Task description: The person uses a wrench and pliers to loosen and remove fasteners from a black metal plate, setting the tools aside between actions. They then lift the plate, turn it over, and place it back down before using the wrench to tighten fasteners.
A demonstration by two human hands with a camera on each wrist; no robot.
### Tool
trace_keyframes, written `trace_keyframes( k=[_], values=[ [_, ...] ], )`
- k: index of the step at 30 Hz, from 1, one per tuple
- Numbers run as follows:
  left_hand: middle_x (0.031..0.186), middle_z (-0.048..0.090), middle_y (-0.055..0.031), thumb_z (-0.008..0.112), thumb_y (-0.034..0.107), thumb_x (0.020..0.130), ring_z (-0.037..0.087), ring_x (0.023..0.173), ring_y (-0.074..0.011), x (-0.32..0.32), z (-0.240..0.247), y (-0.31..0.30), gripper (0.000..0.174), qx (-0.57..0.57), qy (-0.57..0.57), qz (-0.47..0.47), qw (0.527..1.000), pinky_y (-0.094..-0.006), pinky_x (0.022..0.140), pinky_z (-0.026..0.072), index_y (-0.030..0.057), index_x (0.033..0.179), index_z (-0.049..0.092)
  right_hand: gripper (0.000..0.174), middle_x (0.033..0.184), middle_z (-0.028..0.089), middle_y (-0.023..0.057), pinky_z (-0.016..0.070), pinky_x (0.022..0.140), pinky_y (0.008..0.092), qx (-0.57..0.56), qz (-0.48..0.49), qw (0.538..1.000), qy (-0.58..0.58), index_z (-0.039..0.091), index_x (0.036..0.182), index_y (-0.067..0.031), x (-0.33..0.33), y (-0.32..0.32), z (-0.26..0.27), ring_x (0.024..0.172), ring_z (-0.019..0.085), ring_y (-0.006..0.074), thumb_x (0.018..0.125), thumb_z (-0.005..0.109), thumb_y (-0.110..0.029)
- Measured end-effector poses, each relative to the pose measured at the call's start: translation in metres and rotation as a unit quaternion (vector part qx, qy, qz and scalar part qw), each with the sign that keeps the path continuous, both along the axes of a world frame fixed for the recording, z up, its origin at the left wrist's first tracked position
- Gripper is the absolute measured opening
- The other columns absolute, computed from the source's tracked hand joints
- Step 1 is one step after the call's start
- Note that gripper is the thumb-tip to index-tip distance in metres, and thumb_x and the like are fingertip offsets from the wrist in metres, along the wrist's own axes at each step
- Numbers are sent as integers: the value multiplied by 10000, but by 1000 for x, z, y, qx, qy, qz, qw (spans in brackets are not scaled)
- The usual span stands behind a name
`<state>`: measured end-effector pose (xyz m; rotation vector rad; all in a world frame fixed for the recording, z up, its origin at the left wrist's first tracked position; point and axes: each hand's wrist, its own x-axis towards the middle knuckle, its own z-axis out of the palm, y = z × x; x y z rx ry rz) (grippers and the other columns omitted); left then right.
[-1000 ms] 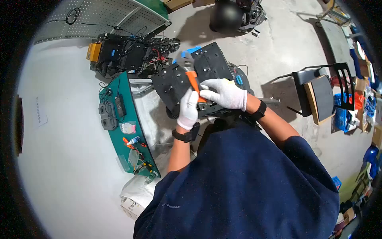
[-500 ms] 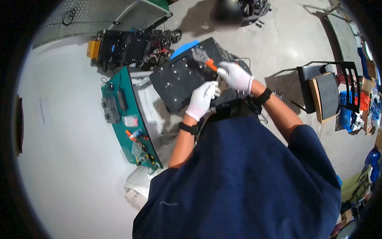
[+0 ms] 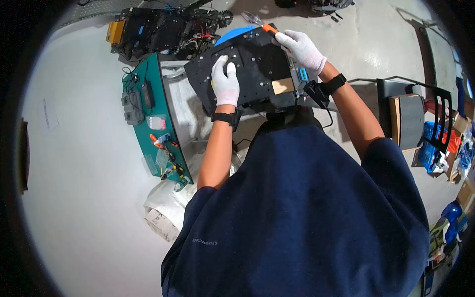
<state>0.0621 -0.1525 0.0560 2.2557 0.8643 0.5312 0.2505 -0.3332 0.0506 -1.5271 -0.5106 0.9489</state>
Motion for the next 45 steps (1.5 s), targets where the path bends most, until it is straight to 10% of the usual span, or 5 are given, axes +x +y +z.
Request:
trace_keyframes(
  k=[15,28,30,37,45],
  values=[
    [1507,275,-193,540,416,882,226,1391,-397,26,-40,-8,669,199,204,-65,956,-536,1145,110,50,1417,375,458,1065,656,217,496,834,368,-124,66,968,-208,559,1277,-55,7,2,23,897,659,338,841,562,-194],
    [1478,334,-202,601,444,849,316,1368,-345,45,19,20,715,20,317,-153,936,-403,1126,271,19,1391,406,469,846,664,221,501,752,333,-150,139,933,-297,568,1275,-50,24,11,32,711,645,246,818,543,-156],
    [1469,351,-197,685,365,789,334,1357,-336,55,28,24,740,73,246,-161,953,-418,1119,283,32,1390,410,456,841,644,261,497,734,400,-188,158,938,-247,611,1232,-93,29,14,45,765,645,374,791,575,-204],
    [1453,378,-187,717,335,759,339,1354,-329,84,-9,41,714,109,176,-234,950,-432,1130,255,110,1382,450,432,852,647,262,501,736,393,-180,206,912,-307,636,1189,-73,45,21,61,771,643,375,774,565,-173],
    [1438,422,-141,685,387,796,315,1372,-325,89,-28,35,663,110,182,-212,954,-464,1150,174,136,1371,472,436,678,635,152,505,619,332,-153,235,930,-237,618,1229,-69,55,25,52,570,603,201,802,561,-139]
  ],
)
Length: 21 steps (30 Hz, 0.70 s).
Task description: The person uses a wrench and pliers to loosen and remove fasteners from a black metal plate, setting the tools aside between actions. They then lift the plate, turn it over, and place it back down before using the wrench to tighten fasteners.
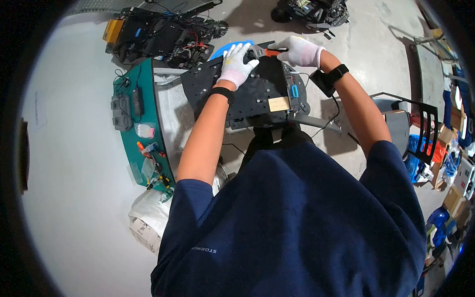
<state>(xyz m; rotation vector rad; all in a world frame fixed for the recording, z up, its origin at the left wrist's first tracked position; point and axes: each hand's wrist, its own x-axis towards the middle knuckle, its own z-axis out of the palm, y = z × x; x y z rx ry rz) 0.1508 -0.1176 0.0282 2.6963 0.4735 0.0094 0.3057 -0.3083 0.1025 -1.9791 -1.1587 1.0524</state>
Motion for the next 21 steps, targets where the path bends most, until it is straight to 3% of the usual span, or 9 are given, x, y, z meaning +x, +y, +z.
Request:
trace_keyframes(
  k=[2,7,13,15,16,18,19,21],
  values=[
    [1436,426,-137,681,386,801,314,1371,-322,0,-3,3,649,-3,-2,2,1000,-472,1152,162,150,1370,475,445,629,604,105,495,573,307,17,0,1000,7,608,1244,-64,1,1,-8,527,572,145,807,558,-130],
    [1425,439,-130,677,375,805,318,1368,-320,-2,-8,4,618,-9,-23,12,1000,-480,1151,164,171,1358,489,449,624,600,117,489,568,310,9,-9,1000,4,603,1250,-60,2,-1,-10,522,571,147,810,558,-136],
    [1365,496,-116,684,368,789,367,1328,-315,0,-7,1,601,-1,-45,19,999,-479,1142,182,167,1328,511,425,691,643,160,506,637,346,-24,-7,997,-72,628,1208,-72,-1,0,0,598,620,234,804,590,-198],
    [1305,539,-108,687,372,783,415,1276,-313,-1,-7,1,571,7,-67,14,998,-473,1117,224,163,1292,535,385,727,657,178,509,671,368,12,6,986,-167,672,1116,-59,0,0,-6,647,639,282,793,613,-261],
    [1305,539,-108,687,372,783,415,1276,-313,-1,-5,2,571,6,-69,15,997,-473,1117,224,163,1292,535,385,727,657,178,509,671,368,10,7,986,-168,672,1116,-59,0,2,-1,647,639,282,793,613,-261],
    [1265,560,-94,701,388,754,435,1246,-300,-1,-2,3,532,-25,-73,11,997,-451,1111,231,153,1217,584,369,738,659,188,509,669,373,-107,-15,987,-121,697,1023,-35,3,7,11,656,646,292,785,626,-308],
    [1265,560,-94,701,388,754,435,1246,-300,-1,-2,3,532,-29,-74,15,997,-451,1111,231,153,1217,584,363,721,657,188,505,652,371,-102,-38,987,-122,713,924,-16,7,7,5,644,641,292,765,656,-338],
    [1216,580,-99,705,418,744,463,1191,-305,0,-3,6,532,-11,-76,10,997,-443,1080,260,159,1195,592,379,707,655,184,501,641,371,-89,-58,986,-127,715,897,-13,15,4,-3,638,638,293,749,674,-359]
  ],
)
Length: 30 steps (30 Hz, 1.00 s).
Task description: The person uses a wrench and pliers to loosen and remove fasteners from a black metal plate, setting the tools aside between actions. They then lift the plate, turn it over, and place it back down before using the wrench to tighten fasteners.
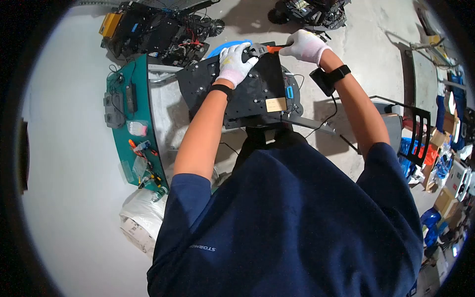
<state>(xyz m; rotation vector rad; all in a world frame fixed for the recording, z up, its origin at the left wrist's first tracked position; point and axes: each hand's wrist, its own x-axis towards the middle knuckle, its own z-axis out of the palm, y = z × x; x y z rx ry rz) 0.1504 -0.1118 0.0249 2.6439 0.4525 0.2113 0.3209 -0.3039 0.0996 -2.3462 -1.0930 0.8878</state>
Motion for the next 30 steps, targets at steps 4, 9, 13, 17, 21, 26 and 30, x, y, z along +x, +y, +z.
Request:
trace_keyframes(
  k=[4,9,13,17,21,26,30],
  values=[
    [1183,590,-116,691,461,745,470,1158,-329,1,1,1,555,9,5,9,1000,-434,1049,273,162,1202,591,419,653,635,174,489,609,374,39,-12,998,-47,717,817,-8,-2,-3,-2,596,620,286,707,720,-412],
    [1236,562,-129,649,489,777,447,1176,-351,0,0,5,586,16,30,-6,999,-454,1047,260,188,1271,553,413,624,621,137,474,575,355,47,-34,998,-24,718,815,-12,-3,-5,-14,561,591,237,724,729,-415],
    [1231,578,-114,650,463,781,470,1165,-329,1,-4,5,569,29,-9,-33,999,-431,1040,272,211,1284,561,423,596,604,90,455,542,329,44,-52,998,7,726,818,-9,6,-2,-14,540,568,184,725,742,-421],
    [1248,580,-82,621,456,808,473,1162,-322,2,-4,9,544,-10,4,-49,999,-429,1034,276,241,1302,552,435,603,603,84,442,520,313,39,-12,999,-11,725,851,0,18,6,-8,539,553,174,702,754,-408],
    [1301,544,-105,589,469,844,433,1230,-319,2,0,11,558,-37,29,-54,997,-455,1059,243,251,1352,513,426,626,612,93,461,556,316,67,10,997,-49,727,876,-12,29,12,-9,555,560,188,693,754,-396],
    [1284,557,-80,565,450,867,451,1209,-304,3,-2,11,520,-25,37,-51,998,-456,1053,250,270,1351,508,383,668,651,123,495,597,353,82,37,993,-74,720,886,-21,22,8,-10,593,616,229,758,723,-381],
    [1276,562,-69,560,431,875,464,1192,-286,2,-3,10,507,-7,39,-64,997,-454,1044,259,280,1355,502,375,619,624,85,489,528,312,-45,54,997,16,703,957,-22,5,14,17,527,599,170,866,630,-378]
  ],
)
